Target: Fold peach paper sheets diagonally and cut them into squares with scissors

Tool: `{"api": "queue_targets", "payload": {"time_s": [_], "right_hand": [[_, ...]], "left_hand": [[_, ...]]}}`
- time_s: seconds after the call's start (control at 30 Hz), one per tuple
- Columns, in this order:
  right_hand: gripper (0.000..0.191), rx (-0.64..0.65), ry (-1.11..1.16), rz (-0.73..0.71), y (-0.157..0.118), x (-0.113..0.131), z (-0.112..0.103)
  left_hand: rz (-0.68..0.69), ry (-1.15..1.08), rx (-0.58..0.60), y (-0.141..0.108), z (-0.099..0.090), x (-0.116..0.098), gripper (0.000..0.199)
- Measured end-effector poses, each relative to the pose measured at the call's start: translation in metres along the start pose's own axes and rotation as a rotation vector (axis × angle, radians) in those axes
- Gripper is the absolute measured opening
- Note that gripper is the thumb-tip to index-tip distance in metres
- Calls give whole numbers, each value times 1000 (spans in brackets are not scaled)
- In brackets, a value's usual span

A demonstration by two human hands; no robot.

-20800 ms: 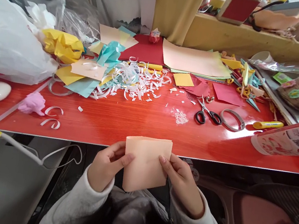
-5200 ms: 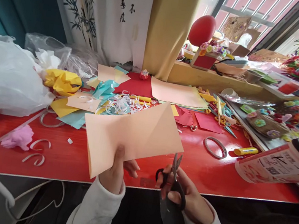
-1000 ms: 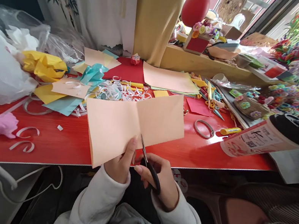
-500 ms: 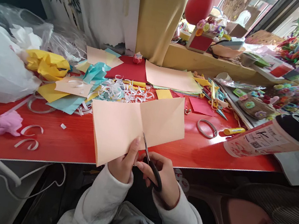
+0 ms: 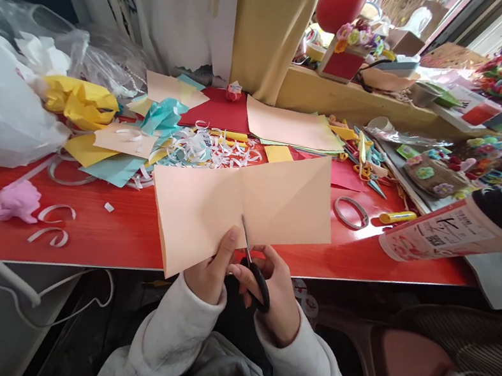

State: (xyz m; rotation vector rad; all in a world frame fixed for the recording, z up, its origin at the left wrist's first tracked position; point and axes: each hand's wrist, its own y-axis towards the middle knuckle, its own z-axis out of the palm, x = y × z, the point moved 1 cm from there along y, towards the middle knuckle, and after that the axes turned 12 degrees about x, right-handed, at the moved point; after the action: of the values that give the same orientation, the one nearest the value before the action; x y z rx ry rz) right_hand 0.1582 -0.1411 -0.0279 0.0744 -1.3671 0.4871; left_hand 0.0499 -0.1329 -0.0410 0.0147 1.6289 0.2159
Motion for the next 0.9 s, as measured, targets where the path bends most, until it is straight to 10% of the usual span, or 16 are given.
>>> {"api": "queue_targets", "payload": {"time_s": [0.9], "right_hand": [[61,35,70,-123,9,-6,-2]], "left_hand": [[31,30,-70,-7,5,-9,26]]}}
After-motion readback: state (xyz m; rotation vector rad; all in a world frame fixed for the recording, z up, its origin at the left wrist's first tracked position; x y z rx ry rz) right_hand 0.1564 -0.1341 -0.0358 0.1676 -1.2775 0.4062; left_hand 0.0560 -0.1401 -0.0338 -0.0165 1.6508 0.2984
